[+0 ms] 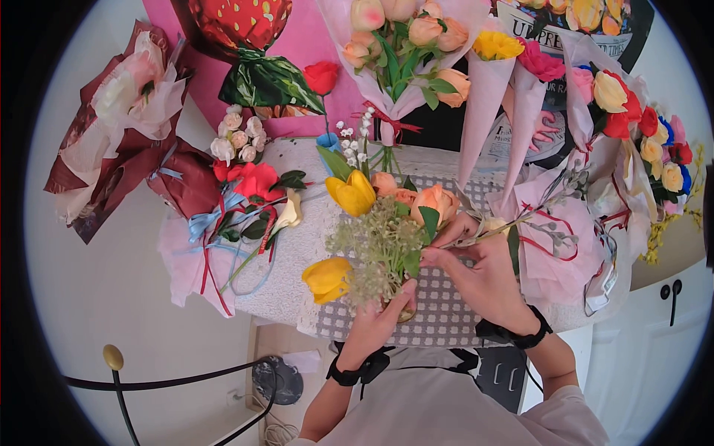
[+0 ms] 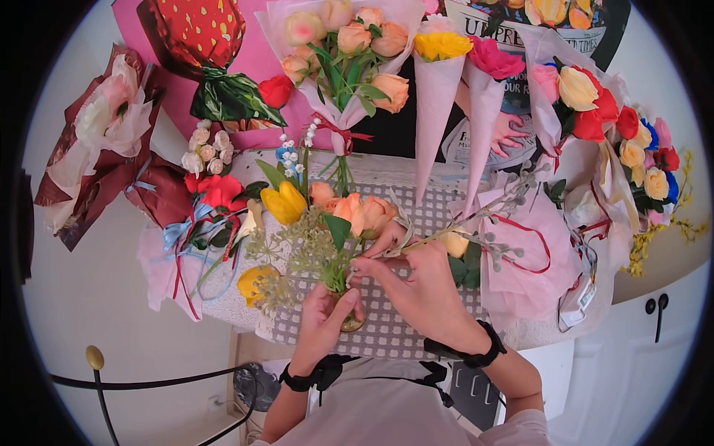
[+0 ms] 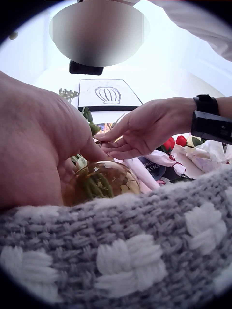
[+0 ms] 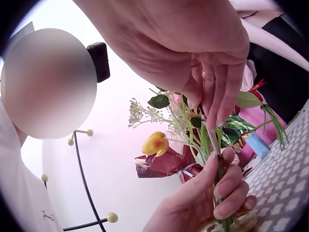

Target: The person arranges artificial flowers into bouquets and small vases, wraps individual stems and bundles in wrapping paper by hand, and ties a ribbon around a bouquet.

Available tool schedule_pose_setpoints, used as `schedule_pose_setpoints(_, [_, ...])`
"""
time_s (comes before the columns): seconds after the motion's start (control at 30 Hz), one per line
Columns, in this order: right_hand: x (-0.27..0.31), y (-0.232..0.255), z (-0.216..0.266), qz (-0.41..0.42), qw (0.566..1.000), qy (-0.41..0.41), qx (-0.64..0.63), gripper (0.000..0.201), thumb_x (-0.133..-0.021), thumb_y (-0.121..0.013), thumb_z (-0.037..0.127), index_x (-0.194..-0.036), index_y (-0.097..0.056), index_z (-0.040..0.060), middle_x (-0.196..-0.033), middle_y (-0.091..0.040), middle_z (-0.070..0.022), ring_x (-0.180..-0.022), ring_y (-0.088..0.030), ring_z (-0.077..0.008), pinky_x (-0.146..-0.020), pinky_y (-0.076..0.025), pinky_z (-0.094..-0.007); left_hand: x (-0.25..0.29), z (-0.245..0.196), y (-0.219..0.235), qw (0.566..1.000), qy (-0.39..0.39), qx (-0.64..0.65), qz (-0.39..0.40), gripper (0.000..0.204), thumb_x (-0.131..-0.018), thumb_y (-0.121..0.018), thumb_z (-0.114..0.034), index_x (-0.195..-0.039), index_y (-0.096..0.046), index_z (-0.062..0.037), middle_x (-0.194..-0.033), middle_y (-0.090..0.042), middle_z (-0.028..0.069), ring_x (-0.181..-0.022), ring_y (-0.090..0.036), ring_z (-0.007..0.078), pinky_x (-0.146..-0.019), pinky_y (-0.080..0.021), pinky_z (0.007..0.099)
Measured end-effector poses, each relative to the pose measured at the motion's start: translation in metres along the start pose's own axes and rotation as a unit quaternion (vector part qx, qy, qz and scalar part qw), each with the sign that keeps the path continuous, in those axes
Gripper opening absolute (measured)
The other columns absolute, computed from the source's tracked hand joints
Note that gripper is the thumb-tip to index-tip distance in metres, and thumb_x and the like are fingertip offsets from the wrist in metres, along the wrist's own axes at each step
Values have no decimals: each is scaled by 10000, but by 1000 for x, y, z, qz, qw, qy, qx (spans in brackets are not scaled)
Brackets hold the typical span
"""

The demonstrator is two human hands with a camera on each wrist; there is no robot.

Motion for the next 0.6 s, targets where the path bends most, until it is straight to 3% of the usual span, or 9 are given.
schedule_pose_setpoints(0.03, [-1,0,2,2,1000,0,0,99,-960,-710,-17,-983,-684,-110,-909,-705,-111,-827,-777,-192,-766,-623,-294,1,-1,0,1000,-6,9,-9,148,-1088,-631,-187,-1049,-632,-45,-808,-614,-25,-757,-569,57,-672,-452,250])
schedule_pose_setpoints(0.07, [-2,-1,3,7,1000,-4,7,104,-958,-714,-11,-971,-687,-111,-907,-703,-114,-820,-776,-194,-762,-621,-294,1,-2,-1,1000,-6,9,-10,148,-1088,-631,-187,-1049,-632,-45,-808,-614,-25,-757,-569,57,-672,-452,250])
schedule_pose_setpoints(0.17, [-7,-1,8,14,999,-2,31,117,-958,-720,1,-958,-688,-112,-900,-699,-119,-806,-775,-202,-751,-618,-296,1,-3,-1,1000,-5,17,-4,156,-1093,-623,-194,-1081,-621,-39,-833,-615,-15,-766,-576,65,-681,-458,246])
schedule_pose_setpoints(0.23, [-8,-1,10,16,999,4,49,124,-960,-721,7,-956,-685,-111,-896,-697,-122,-799,-776,-208,-745,-617,-298,1,-1,-1,999,9,36,2,206,-1084,-594,-89,-1261,-579,16,-919,-625,42,-793,-625,121,-738,-515,282])
schedule_pose_setpoints(0.33, [-9,-4,10,23,997,14,69,140,-962,-725,16,-960,-667,-111,-893,-700,-114,-802,-782,-216,-738,-618,-305,1,0,1,999,-17,29,6,179,-1098,-569,-115,-1223,-575,14,-900,-607,46,-782,-612,132,-732,-512,290])
schedule_pose_setpoints(0.43, [-3,-7,5,18,1000,-16,8,147,-962,-729,6,-983,-646,-113,-901,-714,-113,-827,-790,-212,-741,-622,-306,0,-4,-1,997,-22,77,16,180,-1106,-552,-133,-1210,-571,13,-880,-586,46,-771,-599,141,-727,-511,298])
schedule_pose_setpoints(0.5, [0,-9,9,38,993,-105,-28,98,-938,-719,-78,-1016,-662,-95,-1094,-622,-60,-1004,-720,-145,-881,-623,-291,0,-3,0,997,-29,70,21,175,-1104,-551,-128,-1208,-571,11,-872,-577,45,-771,-595,142,-723,-510,299])
schedule_pose_setpoints(0.6, [4,-10,6,88,993,-82,-1,148,-927,-731,-85,-1056,-660,-91,-1145,-601,-57,-1026,-718,-155,-881,-622,-292,0,4,2,996,-52,61,27,167,-1098,-550,-116,-1206,-571,9,-866,-568,45,-768,-589,142,-715,-507,298])
Point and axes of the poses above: each hand's wrist, its own x-axis away from the middle knuckle, its own y-axis out of the back of the hand, z = x × y, the point moved 5 cm from there along -x, towards the middle knuckle
